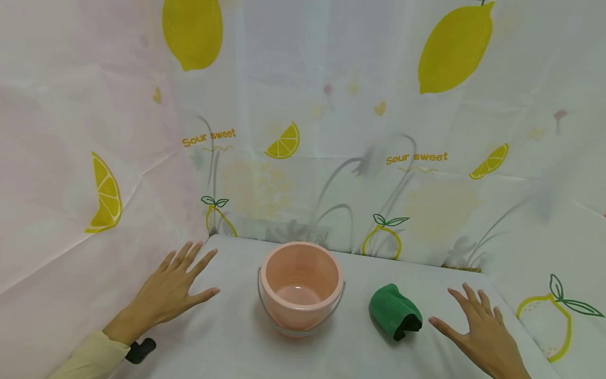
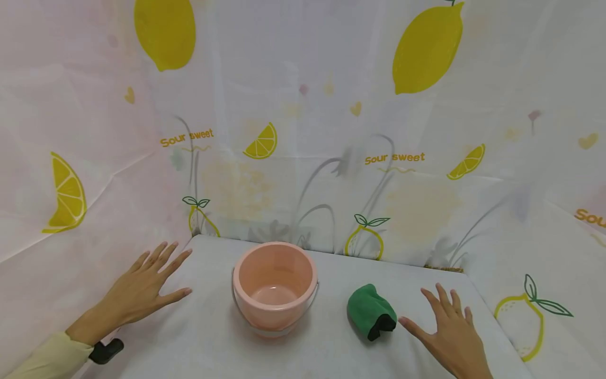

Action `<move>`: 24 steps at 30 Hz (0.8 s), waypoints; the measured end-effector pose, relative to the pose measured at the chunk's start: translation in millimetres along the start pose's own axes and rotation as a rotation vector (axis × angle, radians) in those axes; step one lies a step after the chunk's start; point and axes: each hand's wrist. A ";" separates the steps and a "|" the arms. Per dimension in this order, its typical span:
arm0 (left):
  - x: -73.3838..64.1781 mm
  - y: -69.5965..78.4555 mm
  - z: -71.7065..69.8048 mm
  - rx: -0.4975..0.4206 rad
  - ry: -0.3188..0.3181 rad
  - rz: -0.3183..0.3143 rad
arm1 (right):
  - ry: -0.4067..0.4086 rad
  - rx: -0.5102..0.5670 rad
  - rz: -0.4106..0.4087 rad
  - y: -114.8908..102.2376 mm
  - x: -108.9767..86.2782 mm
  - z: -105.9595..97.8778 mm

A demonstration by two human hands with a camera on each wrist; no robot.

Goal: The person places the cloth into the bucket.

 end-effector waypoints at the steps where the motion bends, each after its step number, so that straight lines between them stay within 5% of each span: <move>1: 0.0 0.5 0.3 -0.007 -0.001 -0.001 | -0.008 -0.007 0.010 -0.8 0.2 -0.2; 12: 6.7 10.5 1.5 -0.186 -0.022 -0.071 | -0.040 0.027 0.053 -10.7 -0.1 5.4; 24: 12.2 20.8 6.5 -0.347 0.063 -0.121 | -0.031 0.071 0.047 -15.1 0.2 17.1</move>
Point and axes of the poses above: each hand's wrist, its own x-axis towards the middle knuckle, its own z-axis out of the palm, y = z × x, and after that the axes turned 7 degrees about z, right-handed
